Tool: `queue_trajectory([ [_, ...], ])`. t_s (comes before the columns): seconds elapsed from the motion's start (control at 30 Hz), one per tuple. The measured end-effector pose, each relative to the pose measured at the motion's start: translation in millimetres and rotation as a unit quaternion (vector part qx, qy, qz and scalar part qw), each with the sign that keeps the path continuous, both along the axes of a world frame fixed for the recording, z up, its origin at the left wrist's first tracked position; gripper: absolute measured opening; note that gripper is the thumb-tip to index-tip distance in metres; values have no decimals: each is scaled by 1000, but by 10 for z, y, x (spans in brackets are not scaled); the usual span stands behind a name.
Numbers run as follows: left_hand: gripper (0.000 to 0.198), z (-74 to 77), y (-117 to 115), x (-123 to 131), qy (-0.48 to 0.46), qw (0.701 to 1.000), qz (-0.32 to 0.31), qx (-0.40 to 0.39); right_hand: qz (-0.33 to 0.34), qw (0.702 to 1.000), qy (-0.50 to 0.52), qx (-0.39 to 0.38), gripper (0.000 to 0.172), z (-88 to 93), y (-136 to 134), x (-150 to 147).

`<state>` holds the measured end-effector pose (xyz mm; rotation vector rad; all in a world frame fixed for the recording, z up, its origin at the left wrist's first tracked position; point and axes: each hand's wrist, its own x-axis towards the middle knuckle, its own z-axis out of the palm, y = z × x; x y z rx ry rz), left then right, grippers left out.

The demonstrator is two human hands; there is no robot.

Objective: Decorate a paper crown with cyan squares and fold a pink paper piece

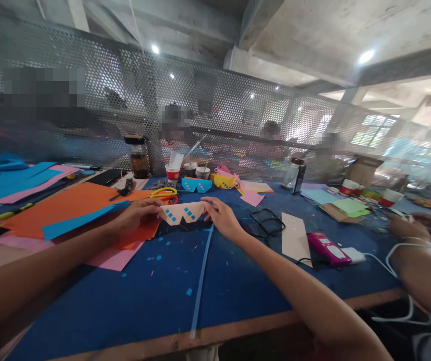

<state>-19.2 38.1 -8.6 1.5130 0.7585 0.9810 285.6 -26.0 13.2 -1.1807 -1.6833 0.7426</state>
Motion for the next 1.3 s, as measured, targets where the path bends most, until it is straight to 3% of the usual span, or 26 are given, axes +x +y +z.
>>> queue_trajectory([
  [0.23, 22, -52, 55, -7, 7, 1000, -8, 3, -14, 999, 29, 10, 21, 25, 82, -82],
  [0.57, 26, -15, 38, 20, -7, 1000, 8, -1, -9, 998, 56, 27, 30, -83, -18, -112],
  [0.87, 34, -4, 44, 13, 8, 1000, 11, 2, -26, 996, 69, 47, 26, -173, -15, -108],
  [1.3, 32, -12, 53, 41, 9, 1000, 22, 7, -36, 996, 54, 60, 24, -155, -56, -111],
])
